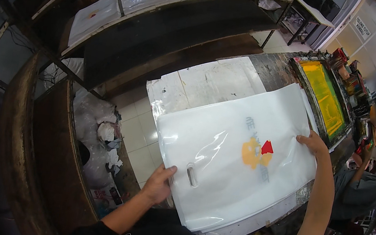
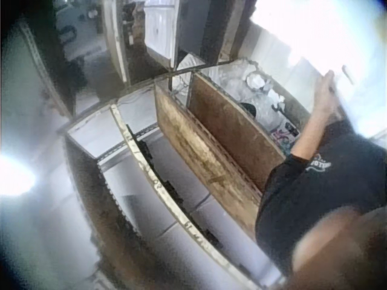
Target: The person sits on the floor and repeatedly unfolds, smooths, and refolds white plastic shopping bags with a logo. They handle the bags one at a time, aligning edges and pressing them flat before stacking them on a nearby table.
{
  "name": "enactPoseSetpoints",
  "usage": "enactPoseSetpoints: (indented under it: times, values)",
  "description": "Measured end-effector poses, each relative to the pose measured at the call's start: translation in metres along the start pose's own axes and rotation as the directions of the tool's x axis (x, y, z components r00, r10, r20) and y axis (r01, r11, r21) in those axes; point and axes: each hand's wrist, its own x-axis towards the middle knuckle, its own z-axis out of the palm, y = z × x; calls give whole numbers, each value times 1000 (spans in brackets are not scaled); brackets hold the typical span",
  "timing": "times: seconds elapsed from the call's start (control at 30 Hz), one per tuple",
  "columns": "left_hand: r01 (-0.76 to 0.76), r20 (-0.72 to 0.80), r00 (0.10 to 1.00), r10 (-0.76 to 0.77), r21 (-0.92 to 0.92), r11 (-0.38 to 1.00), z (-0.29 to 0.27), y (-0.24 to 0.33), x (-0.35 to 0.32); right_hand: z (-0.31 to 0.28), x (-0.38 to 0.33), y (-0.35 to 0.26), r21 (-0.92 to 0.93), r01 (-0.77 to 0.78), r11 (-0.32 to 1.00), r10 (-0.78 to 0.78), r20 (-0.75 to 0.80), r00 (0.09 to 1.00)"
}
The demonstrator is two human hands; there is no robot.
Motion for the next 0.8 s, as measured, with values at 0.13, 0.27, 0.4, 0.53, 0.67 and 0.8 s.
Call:
enactPoseSetpoints:
  times: [0.13,0.27,0.4,0.53,0.67,0.8]
  values:
    - [-76,94,994,63,142,987,-45,9,25,-6,2,-2,-18,-20,1000,22,69,997]
    - [-51,63,997,48,51,997,-39,31,47,-2,0,-6,-89,16,996,-9,85,996]
    - [-127,13,992,127,123,984,-27,39,58,-9,12,17,-57,56,997,-49,114,992]
    - [-259,-5,965,264,185,948,-27,34,63,-12,7,13,-187,86,979,-74,68,995]
    - [-292,74,956,283,205,934,-27,33,58,-14,10,3,-334,42,942,-5,111,994]
    - [-212,-22,974,226,260,942,-27,34,71,-23,30,31,-450,39,892,-51,-14,999]
